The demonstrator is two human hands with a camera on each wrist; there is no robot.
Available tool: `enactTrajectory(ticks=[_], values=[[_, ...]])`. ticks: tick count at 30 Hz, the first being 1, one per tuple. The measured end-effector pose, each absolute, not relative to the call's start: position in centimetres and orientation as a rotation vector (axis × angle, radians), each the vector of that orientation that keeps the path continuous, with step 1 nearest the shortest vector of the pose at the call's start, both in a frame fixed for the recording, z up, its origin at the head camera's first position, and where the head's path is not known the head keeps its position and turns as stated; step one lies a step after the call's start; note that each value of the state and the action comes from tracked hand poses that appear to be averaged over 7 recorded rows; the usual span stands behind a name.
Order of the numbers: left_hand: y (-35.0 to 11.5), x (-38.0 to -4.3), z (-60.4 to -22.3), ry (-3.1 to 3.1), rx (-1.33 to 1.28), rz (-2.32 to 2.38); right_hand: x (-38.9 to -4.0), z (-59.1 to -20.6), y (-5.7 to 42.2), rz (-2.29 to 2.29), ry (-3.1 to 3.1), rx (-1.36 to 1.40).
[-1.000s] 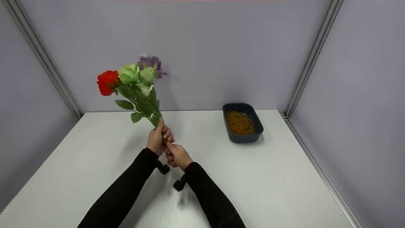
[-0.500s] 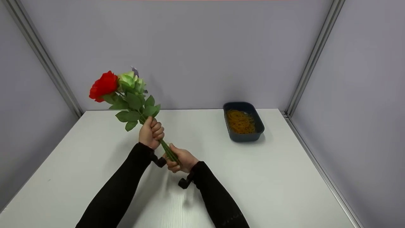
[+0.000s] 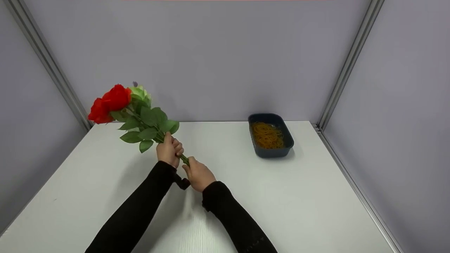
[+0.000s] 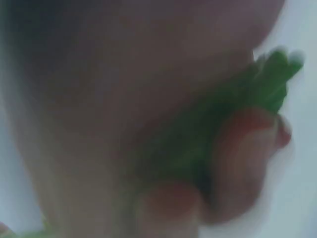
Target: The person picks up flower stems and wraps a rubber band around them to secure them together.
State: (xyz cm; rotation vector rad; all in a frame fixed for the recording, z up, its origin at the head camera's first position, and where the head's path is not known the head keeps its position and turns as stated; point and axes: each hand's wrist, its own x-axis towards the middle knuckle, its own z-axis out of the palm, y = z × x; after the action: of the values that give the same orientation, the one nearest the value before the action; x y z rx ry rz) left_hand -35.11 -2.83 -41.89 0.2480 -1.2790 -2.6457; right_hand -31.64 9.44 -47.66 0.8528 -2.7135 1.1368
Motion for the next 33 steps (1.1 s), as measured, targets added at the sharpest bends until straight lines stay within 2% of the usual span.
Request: enactTrajectory(ticks=[5,12,17,20,25,30,33], values=[[-3.1,-34.9,-42.2,-1.214,0.138,-2.848,-31.8,-48.2,9.6,1.289,-2.690,0.835],[-4.2,-35.0,-42.6,-1.028,-0.322,-3.191,-32.1,-47.8,10.5,2.212,-2.445,1.083],[-4.3,-34.7,-42.2,-0.857,-0.462,-3.326,-32.1,-47.2,11.0,2.630,-2.378,1.124],[-4.3,-34.4,-41.7,-0.816,-0.429,-3.328,-32.2,-46.8,11.1,2.711,-2.411,1.068],[-3.8,-34.0,-41.4,-0.921,-0.109,-3.159,-32.6,-46.0,11.6,2.502,-2.638,1.023],[-3.9,-34.3,-41.8,-0.924,0.085,-3.037,-33.6,-45.5,12.9,1.920,-2.831,1.046],[-4.4,-34.6,-42.0,-0.907,0.141,-2.985,-35.0,-45.1,14.9,1.533,-2.878,0.847]])
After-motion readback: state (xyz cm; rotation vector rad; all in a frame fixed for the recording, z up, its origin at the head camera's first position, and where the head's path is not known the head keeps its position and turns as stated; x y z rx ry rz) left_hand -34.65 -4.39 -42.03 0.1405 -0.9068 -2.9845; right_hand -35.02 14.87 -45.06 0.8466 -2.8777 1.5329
